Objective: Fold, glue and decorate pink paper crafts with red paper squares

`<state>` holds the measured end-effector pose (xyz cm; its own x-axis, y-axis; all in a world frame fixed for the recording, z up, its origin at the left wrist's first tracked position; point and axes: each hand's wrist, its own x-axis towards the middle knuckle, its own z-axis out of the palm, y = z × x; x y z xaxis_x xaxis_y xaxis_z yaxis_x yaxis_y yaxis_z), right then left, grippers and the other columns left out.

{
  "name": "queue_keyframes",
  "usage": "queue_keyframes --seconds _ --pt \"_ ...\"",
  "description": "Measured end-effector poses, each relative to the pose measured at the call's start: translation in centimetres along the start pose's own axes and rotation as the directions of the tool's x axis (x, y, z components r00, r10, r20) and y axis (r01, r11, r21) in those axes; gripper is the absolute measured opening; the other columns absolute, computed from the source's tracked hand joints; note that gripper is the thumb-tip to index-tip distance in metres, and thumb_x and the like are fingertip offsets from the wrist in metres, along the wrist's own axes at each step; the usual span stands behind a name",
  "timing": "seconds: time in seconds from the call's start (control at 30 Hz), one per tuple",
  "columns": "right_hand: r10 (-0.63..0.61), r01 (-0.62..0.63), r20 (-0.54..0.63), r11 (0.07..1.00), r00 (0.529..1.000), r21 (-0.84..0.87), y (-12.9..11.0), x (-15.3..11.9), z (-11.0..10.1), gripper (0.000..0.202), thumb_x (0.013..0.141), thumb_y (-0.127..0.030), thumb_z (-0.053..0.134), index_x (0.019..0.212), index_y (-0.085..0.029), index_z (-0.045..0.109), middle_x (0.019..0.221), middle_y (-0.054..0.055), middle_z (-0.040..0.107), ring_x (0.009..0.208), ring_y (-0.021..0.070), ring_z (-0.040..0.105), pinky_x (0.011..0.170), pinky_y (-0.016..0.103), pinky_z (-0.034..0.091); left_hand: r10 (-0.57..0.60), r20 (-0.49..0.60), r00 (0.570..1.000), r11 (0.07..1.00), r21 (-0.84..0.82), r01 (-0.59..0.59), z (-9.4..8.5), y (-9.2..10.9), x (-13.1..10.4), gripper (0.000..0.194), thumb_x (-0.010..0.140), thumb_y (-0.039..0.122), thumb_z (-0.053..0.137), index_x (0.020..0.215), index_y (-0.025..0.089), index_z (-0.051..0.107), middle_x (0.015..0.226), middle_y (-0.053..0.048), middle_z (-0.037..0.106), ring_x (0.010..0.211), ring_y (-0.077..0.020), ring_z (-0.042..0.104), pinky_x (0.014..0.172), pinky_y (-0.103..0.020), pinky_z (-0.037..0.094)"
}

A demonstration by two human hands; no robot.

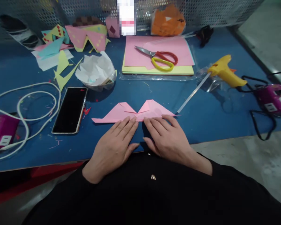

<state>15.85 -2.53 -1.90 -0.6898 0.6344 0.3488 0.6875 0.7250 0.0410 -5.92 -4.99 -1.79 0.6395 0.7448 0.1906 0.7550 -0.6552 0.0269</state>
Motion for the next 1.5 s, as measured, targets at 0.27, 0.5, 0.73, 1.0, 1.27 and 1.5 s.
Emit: queue_keyframes --seconds 0.27,0.5,0.73,1.0,1.27,1.5 --pt "0.064 -0.063 0.064 0.998 0.996 -0.017 2.2 -3.5 -0.5 0.052 0.100 -0.032 0.049 0.141 0.000 0.051 0.143 0.017 0.059 0.133 0.0285 0.054 0.111 0.044 0.040 -0.011 0.006 1.000 1.000 0.016 0.011 0.0 -0.1 -0.2 0.064 0.101 0.046 0.045 0.148 0.003 0.042 0.153 -0.019 0.047 0.144 -0.0306 0.042 0.117 -0.047 0.037" --pt "0.219 -0.219 -0.148 0.976 0.964 0.017 3.5 -4.4 -0.8 0.041 0.095 -0.025 0.059 0.131 -0.007 0.058 0.122 0.016 0.072 0.116 0.0247 0.064 0.098 0.040 0.047 0.006 -0.025 1.000 1.000 0.004 -0.006 -0.5 -0.1 1.1 0.068 0.097 0.046 0.054 0.146 -0.001 0.044 0.147 -0.024 0.053 0.135 -0.0356 0.052 0.112 -0.050 0.044" --pt "0.239 -0.248 -0.116 0.966 0.964 -0.072 4.9 -2.8 -1.2 0.012 0.094 -0.022 0.064 0.103 -0.022 0.071 0.099 0.002 0.076 0.087 0.0201 0.060 0.076 0.035 0.037 0.167 0.010 0.986 0.985 -0.036 -0.166 -0.5 0.2 3.7 0.061 0.100 0.044 0.049 0.144 0.002 0.048 0.152 -0.020 0.048 0.142 -0.0327 0.044 0.118 -0.046 0.036" --pt "0.235 -0.236 -0.024 0.966 0.972 -0.110 5.8 -1.2 -0.8 0.015 0.097 -0.022 0.057 0.089 -0.023 0.070 0.088 0.002 0.071 0.081 0.0202 0.048 0.076 0.036 0.029 0.280 0.111 0.954 0.957 -0.112 -0.267 0.6 -1.0 5.5 0.077 0.100 0.061 0.035 0.151 0.004 0.038 0.160 -0.017 0.036 0.151 -0.0290 0.029 0.125 -0.045 0.019" --pt "0.322 -0.330 -0.087 0.939 0.943 -0.096 5.5 -1.0 -0.5 0.015 0.096 -0.023 0.058 0.085 -0.023 0.068 0.084 0.000 0.072 0.078 0.0180 0.053 0.081 0.037 0.033 0.256 0.149 0.955 0.962 -0.134 -0.237 0.7 -0.9 6.0 0.079 0.098 0.063 0.038 0.155 0.007 0.032 0.163 -0.015 0.031 0.152 -0.0278 0.025 0.126 -0.047 0.012" --pt "0.155 -0.173 -0.261 0.984 0.953 -0.046 4.7 -2.8 -0.8 0.022 0.092 -0.020 0.063 0.113 -0.019 0.070 0.110 0.003 0.078 0.098 0.0188 0.067 0.085 0.036 0.043 0.242 0.140 0.960 0.963 -0.157 -0.219 0.8 -0.7 6.1 0.078 0.099 0.060 0.039 0.154 0.005 0.031 0.162 -0.017 0.033 0.151 -0.0300 0.028 0.125 -0.050 0.012"
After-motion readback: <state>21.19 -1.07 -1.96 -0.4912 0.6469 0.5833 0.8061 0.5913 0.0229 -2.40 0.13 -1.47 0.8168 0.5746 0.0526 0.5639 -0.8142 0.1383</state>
